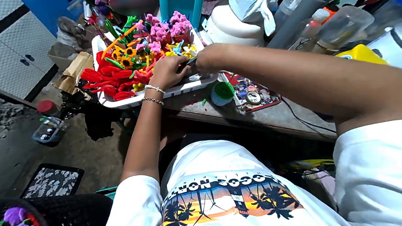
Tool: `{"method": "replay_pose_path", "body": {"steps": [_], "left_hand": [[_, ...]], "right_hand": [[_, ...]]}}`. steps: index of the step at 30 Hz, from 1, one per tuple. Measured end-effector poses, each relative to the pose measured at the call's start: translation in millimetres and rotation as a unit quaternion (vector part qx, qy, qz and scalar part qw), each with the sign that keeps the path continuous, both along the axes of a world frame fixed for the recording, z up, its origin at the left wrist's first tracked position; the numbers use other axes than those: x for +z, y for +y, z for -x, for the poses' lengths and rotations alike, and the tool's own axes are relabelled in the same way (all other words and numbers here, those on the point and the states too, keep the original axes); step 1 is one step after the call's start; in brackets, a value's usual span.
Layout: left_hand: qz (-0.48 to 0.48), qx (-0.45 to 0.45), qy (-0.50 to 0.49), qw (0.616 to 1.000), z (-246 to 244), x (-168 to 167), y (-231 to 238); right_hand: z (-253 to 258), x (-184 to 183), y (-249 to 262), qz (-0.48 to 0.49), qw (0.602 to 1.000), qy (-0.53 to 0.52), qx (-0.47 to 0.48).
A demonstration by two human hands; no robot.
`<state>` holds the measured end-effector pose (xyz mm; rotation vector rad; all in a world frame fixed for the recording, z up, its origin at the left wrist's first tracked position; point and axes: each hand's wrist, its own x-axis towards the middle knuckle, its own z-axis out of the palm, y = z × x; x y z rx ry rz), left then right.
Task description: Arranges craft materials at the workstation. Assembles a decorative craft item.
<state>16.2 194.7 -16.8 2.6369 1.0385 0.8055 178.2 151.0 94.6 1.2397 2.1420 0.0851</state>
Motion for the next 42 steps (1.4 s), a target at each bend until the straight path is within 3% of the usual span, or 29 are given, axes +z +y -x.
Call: {"method": "replay_pose_path", "body": {"steps": [6,13,20,25,30,36,42], "left_hand": [[0.011,0.002,0.005,1.0,0.3,0.1,0.3],[0.023,0.003,0.012,1.0,0.1,3.5,-1.1],[0.035,-0.006,0.025,0.999,-0.7,3.7,-1.7],[0.05,-0.016,0.035,0.998,-1.9,3.3,-0.6],[0.057,-0.017,0.029,0.998,-2.2,3.8,-0.4],[0.08,-0.016,0.025,0.996,-0.8,3.6,-0.3],[0.067,-0.055,0.025,0.996,-0.4,2.9,1.7]], "right_hand": [[-23.1,14.2,30.3,0.043,0.997,-0.054,0.032],[-53.8,25.9,37.5,0.105,0.994,0.005,0.032],[-68.6,16.2,34.8,0.073,0.994,0.017,0.076],[-94.8,7.1,38.3,0.074,0.988,0.1,0.092],[-114.9,0.6,41.1,-0.002,0.977,0.172,0.128],[-119.9,-2.5,36.1,-0.068,0.978,0.193,0.032],[-142.6,-21.2,39.8,-0.049,0.956,0.288,0.016]]}}
